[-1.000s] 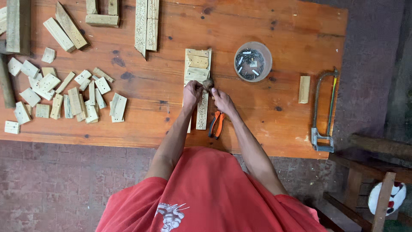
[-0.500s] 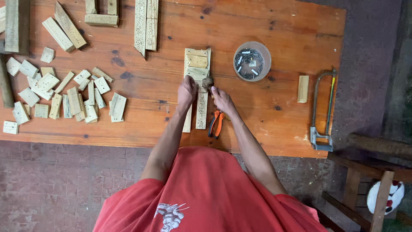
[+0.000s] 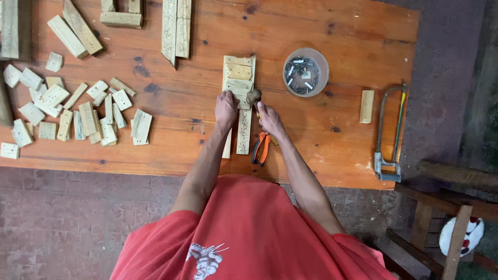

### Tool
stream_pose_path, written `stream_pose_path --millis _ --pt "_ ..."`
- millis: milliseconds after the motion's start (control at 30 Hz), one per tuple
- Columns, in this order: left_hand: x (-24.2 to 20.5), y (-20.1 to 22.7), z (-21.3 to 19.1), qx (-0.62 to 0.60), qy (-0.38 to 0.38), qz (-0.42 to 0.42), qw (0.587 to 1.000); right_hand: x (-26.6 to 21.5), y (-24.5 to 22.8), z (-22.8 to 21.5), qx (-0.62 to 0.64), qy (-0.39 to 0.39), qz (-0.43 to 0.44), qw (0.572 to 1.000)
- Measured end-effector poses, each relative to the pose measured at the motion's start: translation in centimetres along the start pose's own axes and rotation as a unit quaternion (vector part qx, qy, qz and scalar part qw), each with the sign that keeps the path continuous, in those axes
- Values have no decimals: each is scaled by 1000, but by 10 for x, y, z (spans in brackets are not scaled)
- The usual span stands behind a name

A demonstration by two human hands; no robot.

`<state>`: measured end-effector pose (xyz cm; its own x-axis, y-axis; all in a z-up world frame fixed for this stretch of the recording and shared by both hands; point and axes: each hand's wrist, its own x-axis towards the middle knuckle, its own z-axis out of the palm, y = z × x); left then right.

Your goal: The person assembles small wooden frames by arranging cut wooden pieces on a workbench and securing them with nails using a hammer. They repeatedly pick up nails from a container, position the wood pieces, and hammer the nails to join the components into rectangular frames.

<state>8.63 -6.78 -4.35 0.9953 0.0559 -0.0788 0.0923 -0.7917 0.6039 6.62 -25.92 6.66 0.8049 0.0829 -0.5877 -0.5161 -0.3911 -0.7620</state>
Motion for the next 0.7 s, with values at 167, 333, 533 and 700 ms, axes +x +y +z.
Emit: stream_pose_path --millis 167,333,533,700 --pt "7 -12 13 27 -10 9 1000 4 -1 8 -54 8 -51 997" --pt "1 -6 10 58 -15 5 998 -9 -17 14 -126 -3 -26 992" --pt "3 -4 3 3 -13 -16 1000 -25 -46 16 -117 9 -32 993" --pt "11 -13 21 21 -15 -30 999 -10 -24 15 -160 6 -16 987"
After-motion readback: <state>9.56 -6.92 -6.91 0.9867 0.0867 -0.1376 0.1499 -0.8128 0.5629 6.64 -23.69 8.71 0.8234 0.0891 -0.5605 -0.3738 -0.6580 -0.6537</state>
